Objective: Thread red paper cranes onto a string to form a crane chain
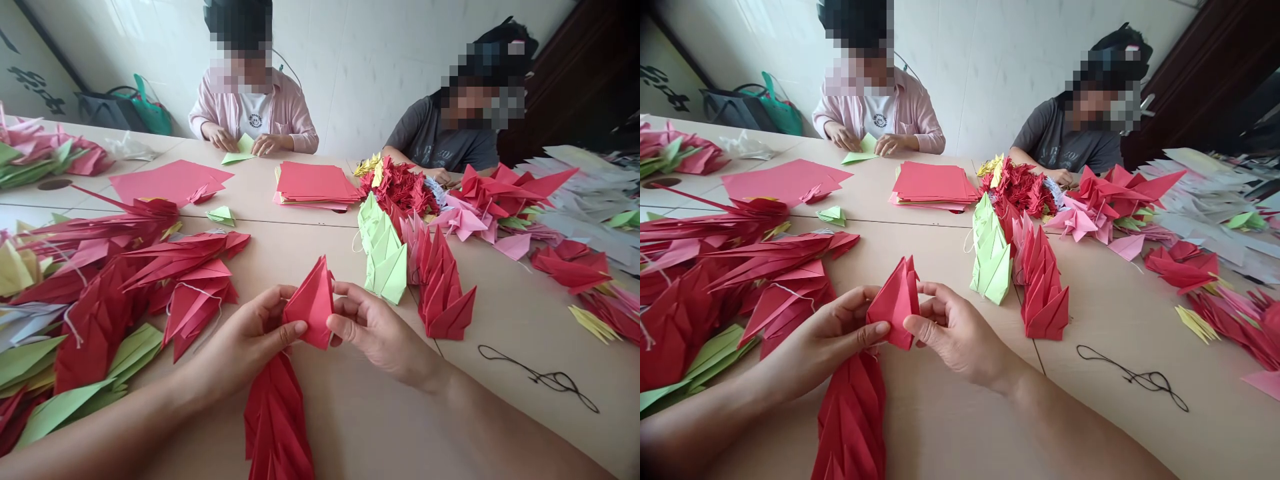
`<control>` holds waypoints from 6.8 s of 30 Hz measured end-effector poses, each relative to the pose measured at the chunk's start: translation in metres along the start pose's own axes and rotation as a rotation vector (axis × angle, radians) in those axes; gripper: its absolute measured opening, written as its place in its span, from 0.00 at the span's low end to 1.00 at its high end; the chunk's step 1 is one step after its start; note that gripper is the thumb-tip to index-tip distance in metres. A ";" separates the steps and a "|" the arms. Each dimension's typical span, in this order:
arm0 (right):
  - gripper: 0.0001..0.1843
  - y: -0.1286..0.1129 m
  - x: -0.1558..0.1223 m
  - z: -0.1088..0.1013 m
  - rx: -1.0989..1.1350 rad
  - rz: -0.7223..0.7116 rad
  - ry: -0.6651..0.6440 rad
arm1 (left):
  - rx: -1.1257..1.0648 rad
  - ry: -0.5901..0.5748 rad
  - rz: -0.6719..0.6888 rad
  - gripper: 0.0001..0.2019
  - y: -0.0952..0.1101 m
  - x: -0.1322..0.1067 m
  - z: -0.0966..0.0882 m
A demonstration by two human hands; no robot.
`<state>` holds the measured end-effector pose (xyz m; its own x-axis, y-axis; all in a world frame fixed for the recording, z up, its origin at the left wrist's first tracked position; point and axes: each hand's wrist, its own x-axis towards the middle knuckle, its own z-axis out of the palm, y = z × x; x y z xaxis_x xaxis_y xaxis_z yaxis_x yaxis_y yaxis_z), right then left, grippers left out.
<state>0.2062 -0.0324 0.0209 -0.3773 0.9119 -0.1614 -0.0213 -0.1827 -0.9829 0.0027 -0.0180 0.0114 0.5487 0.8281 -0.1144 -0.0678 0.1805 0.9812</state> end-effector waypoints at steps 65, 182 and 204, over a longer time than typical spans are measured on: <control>0.17 0.006 -0.018 0.021 -0.652 -0.640 0.314 | 0.703 0.162 0.463 0.08 0.015 -0.022 0.007; 0.05 0.008 -0.025 0.025 -0.973 -0.813 0.384 | 0.087 0.016 0.066 0.03 0.033 -0.023 0.025; 0.04 0.003 -0.027 0.023 -1.046 -0.876 0.362 | 0.233 0.134 0.154 0.07 0.028 -0.024 0.024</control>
<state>0.1949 -0.0660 0.0239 -0.3417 0.6578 0.6712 0.6256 0.6922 -0.3599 0.0078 -0.0453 0.0451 0.4307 0.9018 0.0342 0.0596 -0.0662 0.9960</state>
